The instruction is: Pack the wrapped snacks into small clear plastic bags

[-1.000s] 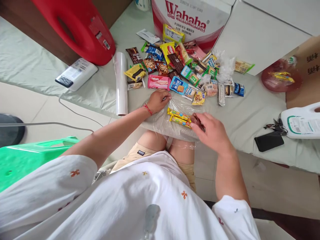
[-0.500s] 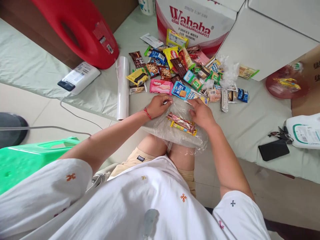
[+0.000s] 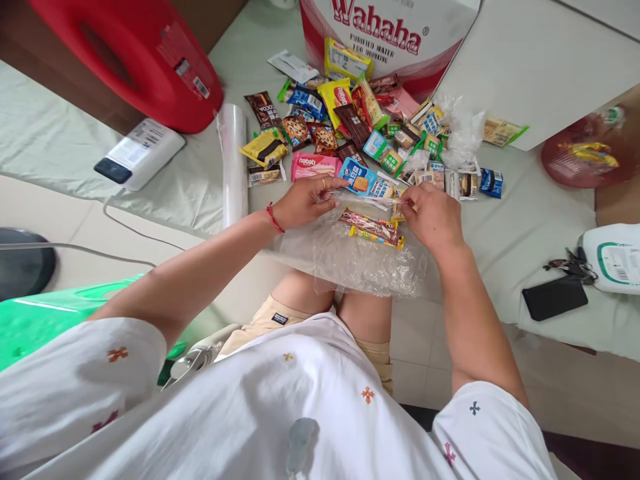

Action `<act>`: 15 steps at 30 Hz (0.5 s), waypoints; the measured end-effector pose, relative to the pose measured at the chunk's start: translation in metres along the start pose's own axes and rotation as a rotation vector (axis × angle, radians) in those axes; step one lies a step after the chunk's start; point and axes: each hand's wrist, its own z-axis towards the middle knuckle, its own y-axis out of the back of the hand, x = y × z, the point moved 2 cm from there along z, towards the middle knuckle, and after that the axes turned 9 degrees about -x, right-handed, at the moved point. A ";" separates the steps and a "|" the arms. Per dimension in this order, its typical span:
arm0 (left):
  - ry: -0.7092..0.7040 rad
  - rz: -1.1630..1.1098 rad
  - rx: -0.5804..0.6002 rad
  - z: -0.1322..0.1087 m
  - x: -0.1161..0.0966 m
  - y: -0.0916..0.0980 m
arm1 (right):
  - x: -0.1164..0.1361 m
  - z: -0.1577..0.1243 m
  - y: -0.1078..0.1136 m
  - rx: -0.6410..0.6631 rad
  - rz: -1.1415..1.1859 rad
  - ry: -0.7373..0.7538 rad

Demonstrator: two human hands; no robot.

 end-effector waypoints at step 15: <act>-0.315 0.340 0.255 -0.084 -0.041 -0.016 | -0.018 -0.136 -0.024 -0.059 0.104 0.004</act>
